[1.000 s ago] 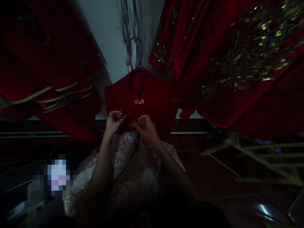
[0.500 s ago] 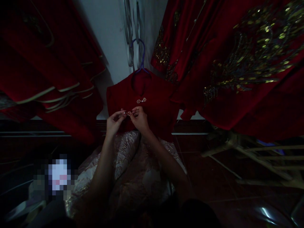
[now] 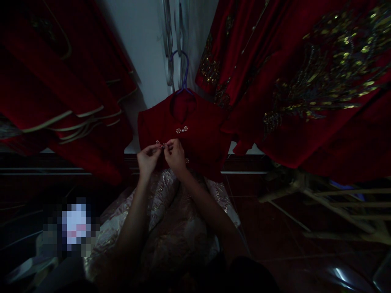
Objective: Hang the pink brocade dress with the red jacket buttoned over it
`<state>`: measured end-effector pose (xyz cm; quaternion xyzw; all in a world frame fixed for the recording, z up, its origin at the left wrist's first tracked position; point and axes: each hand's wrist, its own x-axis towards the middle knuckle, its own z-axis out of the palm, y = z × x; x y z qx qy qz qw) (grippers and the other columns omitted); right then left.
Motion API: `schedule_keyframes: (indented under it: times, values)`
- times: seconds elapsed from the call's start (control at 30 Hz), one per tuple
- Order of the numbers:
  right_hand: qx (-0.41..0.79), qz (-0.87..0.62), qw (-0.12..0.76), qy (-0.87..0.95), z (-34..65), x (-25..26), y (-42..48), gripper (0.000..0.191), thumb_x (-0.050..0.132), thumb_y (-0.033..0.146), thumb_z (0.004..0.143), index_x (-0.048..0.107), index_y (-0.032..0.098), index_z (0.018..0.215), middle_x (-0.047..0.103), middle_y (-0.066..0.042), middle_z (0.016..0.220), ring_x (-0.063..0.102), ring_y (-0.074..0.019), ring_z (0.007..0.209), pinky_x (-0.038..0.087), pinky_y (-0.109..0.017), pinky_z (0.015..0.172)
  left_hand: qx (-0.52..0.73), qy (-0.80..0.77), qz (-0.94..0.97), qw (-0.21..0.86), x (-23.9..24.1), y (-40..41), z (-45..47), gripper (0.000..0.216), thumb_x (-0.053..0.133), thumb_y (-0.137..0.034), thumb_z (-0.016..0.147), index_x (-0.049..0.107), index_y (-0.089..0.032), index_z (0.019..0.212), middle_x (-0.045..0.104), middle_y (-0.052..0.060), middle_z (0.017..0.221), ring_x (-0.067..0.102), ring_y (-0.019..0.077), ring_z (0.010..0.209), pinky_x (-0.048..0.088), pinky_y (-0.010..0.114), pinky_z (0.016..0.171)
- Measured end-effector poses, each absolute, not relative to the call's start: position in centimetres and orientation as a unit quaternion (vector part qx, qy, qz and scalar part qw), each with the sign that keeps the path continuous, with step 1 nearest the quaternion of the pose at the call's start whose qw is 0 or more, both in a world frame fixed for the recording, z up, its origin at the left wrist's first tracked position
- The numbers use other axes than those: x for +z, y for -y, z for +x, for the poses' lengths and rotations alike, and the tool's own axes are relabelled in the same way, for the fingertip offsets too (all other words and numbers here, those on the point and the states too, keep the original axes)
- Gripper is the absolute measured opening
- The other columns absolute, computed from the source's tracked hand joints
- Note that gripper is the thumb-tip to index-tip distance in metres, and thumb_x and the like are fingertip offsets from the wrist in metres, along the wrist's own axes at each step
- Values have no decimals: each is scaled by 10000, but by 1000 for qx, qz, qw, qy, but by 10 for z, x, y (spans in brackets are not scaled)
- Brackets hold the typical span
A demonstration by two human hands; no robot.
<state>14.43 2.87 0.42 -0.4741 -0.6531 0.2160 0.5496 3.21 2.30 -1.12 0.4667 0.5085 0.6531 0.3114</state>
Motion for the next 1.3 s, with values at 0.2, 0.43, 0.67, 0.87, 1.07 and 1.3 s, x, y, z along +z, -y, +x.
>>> schedule_keyframes:
  times: [0.2, 0.43, 0.67, 0.87, 1.07, 1.3]
  values:
    - [225, -464, 547, 659, 148, 3, -31, 58, 508, 247, 857, 484, 199, 880, 585, -36, 901, 597, -116, 773, 538, -229, 673, 636, -484, 520, 302, -13, -25, 29, 205, 653, -251, 726, 652, -137, 896, 708, 64, 877, 675, 147, 793, 547, 284, 777]
    - [288, -447, 471, 704, 201, -4, 2, 147, 485, 227, 874, 574, 204, 989, 651, -37, 1005, 643, -116, 889, 547, -248, 783, 592, -504, 540, 323, -37, -39, 5, 181, 581, -248, 759, 560, -168, 920, 674, 56, 897, 657, 160, 871, 504, 331, 866]
    - [275, -515, 384, 715, 268, -11, 12, 181, 526, 228, 840, 585, 184, 1005, 667, -45, 923, 645, -124, 793, 536, -248, 702, 393, -502, 649, 416, -41, -25, -10, 284, 606, -267, 723, 547, -161, 979, 626, 55, 954, 616, 153, 841, 493, 293, 775]
    - [276, -514, 369, 724, 257, -9, 8, 239, 554, 264, 838, 591, 184, 1060, 677, -48, 939, 650, -122, 782, 519, -245, 700, 261, -525, 739, 333, -24, -13, -6, 216, 631, -234, 703, 551, -188, 899, 601, -10, 771, 568, 137, 694, 441, 252, 660]
    - [284, -521, 374, 713, 239, -25, 10, 337, 559, 312, 841, 533, 154, 1137, 646, -62, 932, 619, -119, 718, 513, -271, 702, 489, -564, 661, 78, 9, 0, 31, 181, 638, -187, 721, 556, -197, 882, 551, 27, 906, 558, 156, 775, 449, 272, 737]
    - [296, -573, 329, 689, 246, -24, 9, 174, 649, 254, 758, 593, 181, 906, 626, 15, 680, 612, -123, 634, 473, -241, 612, 333, -470, 782, 238, -8, -3, 38, 290, 612, -81, 665, 604, -183, 937, 594, 27, 873, 573, 145, 745, 468, 265, 705]
